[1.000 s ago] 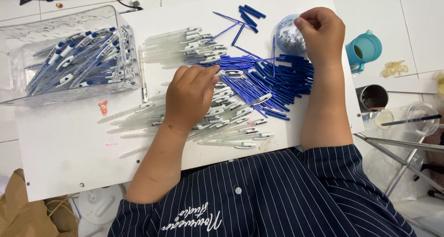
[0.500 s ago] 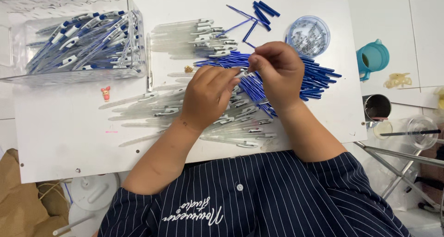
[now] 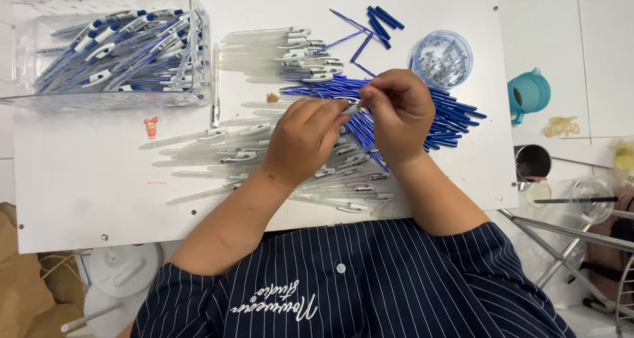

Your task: The person assembles pens by inserting blue ink cartridges into white and clear pen barrels and attaching blue pen caps by hand.

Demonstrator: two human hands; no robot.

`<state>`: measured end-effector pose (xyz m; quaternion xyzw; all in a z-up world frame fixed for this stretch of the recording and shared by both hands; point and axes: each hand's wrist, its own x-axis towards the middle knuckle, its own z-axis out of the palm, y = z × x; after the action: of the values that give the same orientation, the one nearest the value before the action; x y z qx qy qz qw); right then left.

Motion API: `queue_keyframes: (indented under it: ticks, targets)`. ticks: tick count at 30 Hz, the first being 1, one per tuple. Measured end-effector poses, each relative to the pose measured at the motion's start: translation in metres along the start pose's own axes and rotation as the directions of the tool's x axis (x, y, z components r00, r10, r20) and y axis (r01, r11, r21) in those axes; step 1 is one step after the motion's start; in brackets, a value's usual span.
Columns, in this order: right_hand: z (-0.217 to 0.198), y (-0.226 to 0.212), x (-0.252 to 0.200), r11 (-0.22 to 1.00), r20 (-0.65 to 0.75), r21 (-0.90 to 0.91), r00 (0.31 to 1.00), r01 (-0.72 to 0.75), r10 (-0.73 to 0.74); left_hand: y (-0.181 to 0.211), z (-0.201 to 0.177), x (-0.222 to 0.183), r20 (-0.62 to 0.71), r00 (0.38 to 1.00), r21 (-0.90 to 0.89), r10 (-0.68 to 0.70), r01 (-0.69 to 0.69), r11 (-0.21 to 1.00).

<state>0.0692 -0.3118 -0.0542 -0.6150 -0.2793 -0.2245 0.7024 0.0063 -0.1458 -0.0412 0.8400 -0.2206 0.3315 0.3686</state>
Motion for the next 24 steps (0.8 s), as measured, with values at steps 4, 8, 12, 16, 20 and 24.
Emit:
queue_keyframes:
  ticks: [4,8,12,16,20,24]
  targets:
    - [0.001,-0.002,0.001,0.998,0.030,-0.045,0.999,0.045,-0.044,0.001,0.001,0.003,-0.029,0.999,-0.030,-0.017,0.017,0.999]
    - [0.005,-0.010,0.003,0.984,0.097,-0.126,0.988,0.130,-0.118,0.007,0.000,0.007,-0.055,0.998,-0.032,0.000,-0.001,0.999]
    - [0.008,-0.010,0.003,0.955,0.179,-0.197,0.966,0.223,-0.189,0.004,0.000,0.006,-0.084,0.996,0.009,0.011,-0.010,1.000]
    - [-0.005,-0.006,0.016,0.878,0.266,-0.345,0.931,0.333,-0.249,-0.008,0.001,0.004,-0.127,0.992,0.057,0.001,0.006,0.998]
    - [-0.007,-0.007,0.030,0.740,0.350,-0.533,0.903,0.411,-0.249,-0.018,-0.003,0.002,-0.204,0.979,0.186,0.021,0.017,0.982]
    - [-0.025,0.012,0.029,0.463,0.472,-0.776,0.881,0.428,-0.023,-0.019,-0.010,0.005,-0.166,0.984,0.322,0.058,-0.002,0.947]
